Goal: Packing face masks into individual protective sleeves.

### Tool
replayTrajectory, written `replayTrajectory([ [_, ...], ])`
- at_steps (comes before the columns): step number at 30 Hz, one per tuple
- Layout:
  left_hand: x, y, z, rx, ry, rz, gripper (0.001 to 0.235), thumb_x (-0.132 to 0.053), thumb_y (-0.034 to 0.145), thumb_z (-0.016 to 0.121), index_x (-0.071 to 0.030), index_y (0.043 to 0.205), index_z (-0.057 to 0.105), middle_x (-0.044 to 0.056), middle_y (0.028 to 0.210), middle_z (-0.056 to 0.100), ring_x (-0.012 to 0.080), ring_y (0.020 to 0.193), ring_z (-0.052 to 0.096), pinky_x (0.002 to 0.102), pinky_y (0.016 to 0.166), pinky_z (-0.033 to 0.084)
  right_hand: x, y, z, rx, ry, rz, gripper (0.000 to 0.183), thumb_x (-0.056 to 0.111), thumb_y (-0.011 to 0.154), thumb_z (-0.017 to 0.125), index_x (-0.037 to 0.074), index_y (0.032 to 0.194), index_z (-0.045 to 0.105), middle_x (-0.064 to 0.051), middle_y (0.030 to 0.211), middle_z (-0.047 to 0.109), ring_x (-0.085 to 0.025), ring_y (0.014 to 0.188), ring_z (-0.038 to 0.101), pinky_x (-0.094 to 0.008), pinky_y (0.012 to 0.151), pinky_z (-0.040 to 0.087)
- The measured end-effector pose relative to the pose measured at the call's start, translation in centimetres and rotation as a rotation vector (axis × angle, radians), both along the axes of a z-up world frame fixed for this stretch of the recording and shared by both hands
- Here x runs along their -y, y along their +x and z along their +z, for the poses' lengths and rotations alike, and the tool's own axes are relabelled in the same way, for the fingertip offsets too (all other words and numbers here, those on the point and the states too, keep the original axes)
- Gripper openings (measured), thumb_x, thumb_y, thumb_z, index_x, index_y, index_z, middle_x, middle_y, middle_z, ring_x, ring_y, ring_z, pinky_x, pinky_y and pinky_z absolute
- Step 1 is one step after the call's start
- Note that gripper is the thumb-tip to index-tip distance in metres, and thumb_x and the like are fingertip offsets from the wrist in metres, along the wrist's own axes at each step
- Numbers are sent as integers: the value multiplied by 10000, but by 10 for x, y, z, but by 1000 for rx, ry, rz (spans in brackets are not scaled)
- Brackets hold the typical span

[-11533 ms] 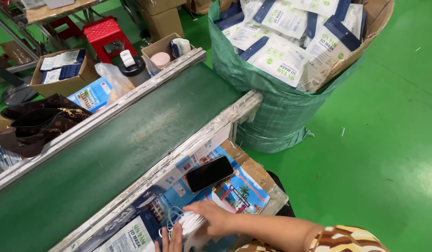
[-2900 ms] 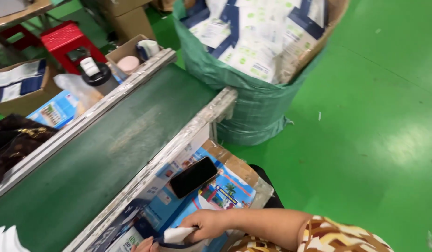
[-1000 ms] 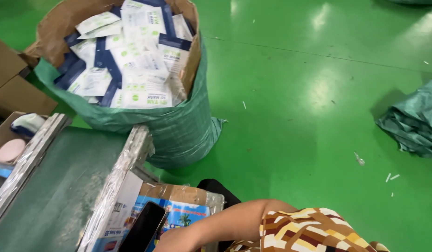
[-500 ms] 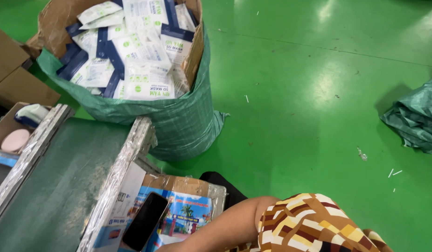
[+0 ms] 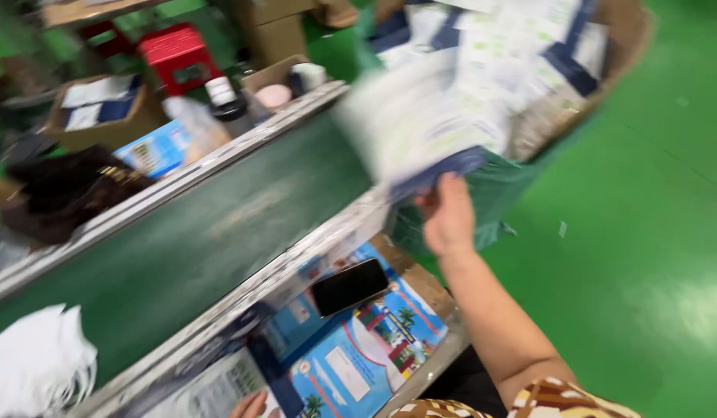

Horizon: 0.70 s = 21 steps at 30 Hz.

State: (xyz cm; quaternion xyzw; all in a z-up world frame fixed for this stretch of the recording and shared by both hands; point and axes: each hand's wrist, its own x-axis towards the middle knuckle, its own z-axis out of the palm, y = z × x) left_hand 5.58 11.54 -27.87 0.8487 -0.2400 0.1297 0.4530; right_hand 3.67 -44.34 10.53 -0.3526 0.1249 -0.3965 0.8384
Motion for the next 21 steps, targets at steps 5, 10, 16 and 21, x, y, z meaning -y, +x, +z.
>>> replayTrajectory([
  [5,81,-74,315,-70,-108,90,345,-124,825,759,-56,1162,729,165,1216,673,320,1140,667,394,1010,504,-77,-4,-45,-184,-316,434,254,274,1111,536,66,1144,678,-45,951,665,-169,837,605,-322,749,494],
  [10,66,-32,370,-25,-73,283,361,-155,900,736,-60,1244,678,190,1344,601,372,1250,581,426,1059,463,-193,-47,-124,-449,-1018,941,218,194,941,653,70,1103,730,-72,977,737,-203,906,699,-336,813,553],
  [16,19,71,403,263,248,497,728,-291,860,805,-98,1476,469,219,1541,396,474,1442,359,573,1179,285,-230,-62,-125,-95,-1634,704,171,168,843,717,86,988,754,-87,940,732,-305,896,665,-410,798,505],
  [21,-43,160,399,103,649,698,1136,-495,650,877,-115,1545,289,299,1568,160,555,1432,203,680,1103,181,-228,-61,-126,-138,-1609,670,149,149,843,721,86,975,749,-74,918,735,-298,884,674,-403,789,513],
])
